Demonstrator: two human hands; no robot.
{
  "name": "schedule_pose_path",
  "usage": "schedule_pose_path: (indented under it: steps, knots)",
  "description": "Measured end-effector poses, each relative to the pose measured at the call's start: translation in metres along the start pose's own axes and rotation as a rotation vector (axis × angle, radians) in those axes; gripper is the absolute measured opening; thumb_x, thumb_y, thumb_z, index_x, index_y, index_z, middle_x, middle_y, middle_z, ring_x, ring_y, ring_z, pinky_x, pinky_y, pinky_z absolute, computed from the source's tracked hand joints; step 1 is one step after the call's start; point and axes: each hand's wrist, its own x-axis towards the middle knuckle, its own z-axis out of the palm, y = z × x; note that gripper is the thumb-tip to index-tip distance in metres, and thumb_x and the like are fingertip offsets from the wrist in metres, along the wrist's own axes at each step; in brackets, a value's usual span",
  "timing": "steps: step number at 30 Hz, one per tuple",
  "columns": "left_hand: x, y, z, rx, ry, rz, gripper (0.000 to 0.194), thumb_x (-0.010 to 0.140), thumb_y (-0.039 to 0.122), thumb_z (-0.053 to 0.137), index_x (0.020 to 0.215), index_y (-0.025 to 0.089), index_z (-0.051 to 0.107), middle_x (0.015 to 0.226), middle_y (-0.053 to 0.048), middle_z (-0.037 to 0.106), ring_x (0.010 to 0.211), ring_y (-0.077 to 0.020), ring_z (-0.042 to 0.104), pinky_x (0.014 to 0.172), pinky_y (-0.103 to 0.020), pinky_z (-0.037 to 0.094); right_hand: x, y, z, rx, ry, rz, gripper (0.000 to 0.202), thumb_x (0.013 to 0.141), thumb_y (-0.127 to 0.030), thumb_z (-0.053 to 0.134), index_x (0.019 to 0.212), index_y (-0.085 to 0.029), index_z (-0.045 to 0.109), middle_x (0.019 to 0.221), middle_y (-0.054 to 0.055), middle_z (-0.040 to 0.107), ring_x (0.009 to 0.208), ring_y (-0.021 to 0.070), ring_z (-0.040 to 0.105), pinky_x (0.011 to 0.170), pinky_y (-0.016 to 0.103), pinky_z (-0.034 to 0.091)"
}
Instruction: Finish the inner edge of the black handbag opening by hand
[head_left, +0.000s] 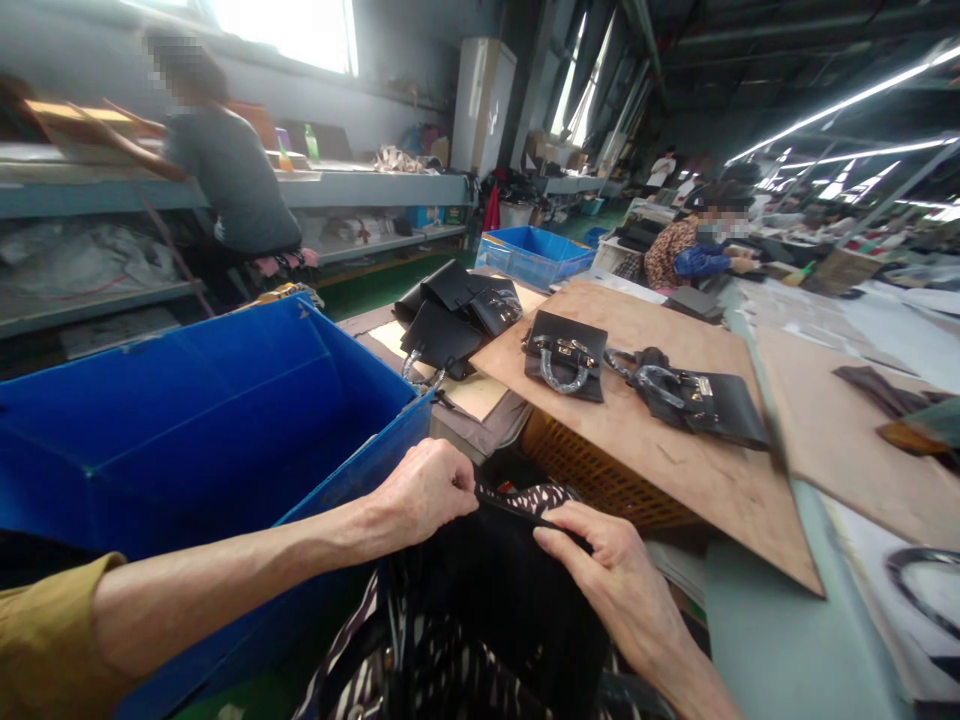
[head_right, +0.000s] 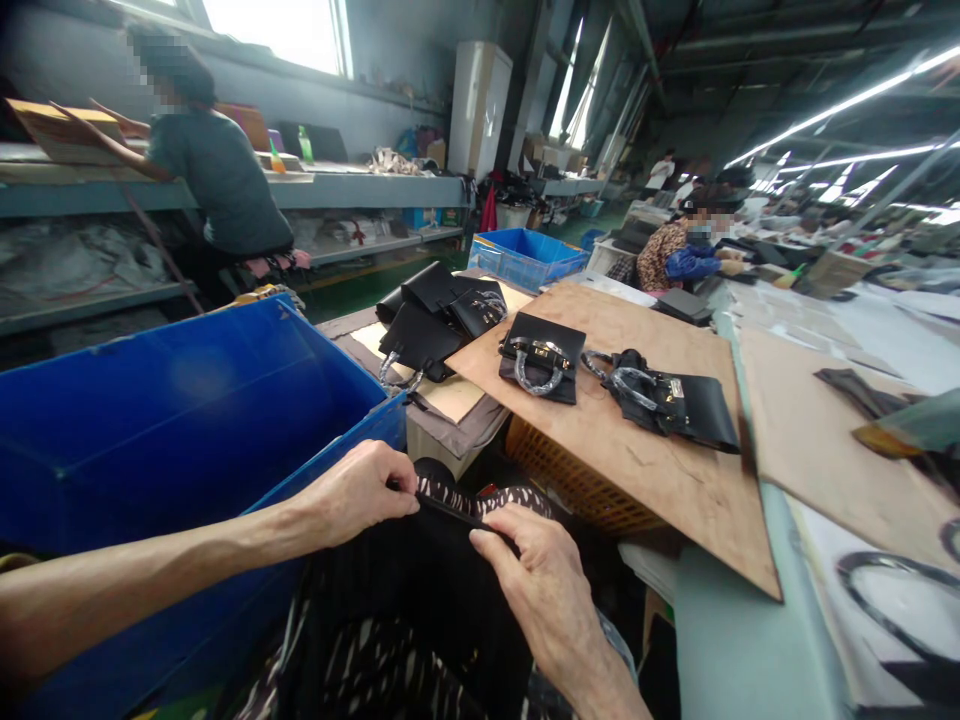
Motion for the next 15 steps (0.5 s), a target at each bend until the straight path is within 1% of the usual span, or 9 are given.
schedule_pose_path:
  steps: [3, 9, 15]
  knots:
    - [0.0011, -0.0011, 0.0012, 0.020, 0.003, 0.001, 0.010, 0.061, 0.020, 0.056, 0.055, 0.015, 0.061, 0.045, 0.005, 0.045, 0.047, -0.0070, 0.043, 0.044, -0.019, 0.026, -0.0008, 0.0002, 0.0005, -0.004, 0.010, 0.006, 0.015, 0.081, -0.029, 0.052, 0.071, -0.022, 0.061, 0.076, -0.003, 0.062, 0.075, 0.0161, 0.055, 0.070, 0.026, 0.038]
    - [0.0017, 0.0029, 0.0004, 0.084, -0.004, -0.021, 0.010, 0.062, 0.019, 0.054, 0.054, 0.015, 0.059, 0.045, 0.005, 0.044, 0.047, -0.0079, 0.043, 0.044, -0.020, 0.025, -0.0008, -0.0026, 0.0003, -0.002, 0.010, -0.001, 0.019, 0.081, -0.029, 0.050, 0.067, -0.021, 0.060, 0.073, -0.002, 0.060, 0.071, 0.0167, 0.054, 0.066, 0.027, 0.038]
    - [0.0020, 0.0015, 0.0003, 0.116, 0.013, -0.018, 0.011, 0.060, 0.016, 0.053, 0.051, 0.016, 0.047, 0.046, 0.006, 0.039, 0.046, -0.0078, 0.035, 0.044, -0.021, 0.021, -0.0005, -0.0036, -0.0001, 0.010, 0.010, 0.003, 0.016, 0.081, -0.028, 0.052, 0.068, -0.022, 0.059, 0.074, -0.003, 0.061, 0.072, 0.0156, 0.055, 0.067, 0.026, 0.038]
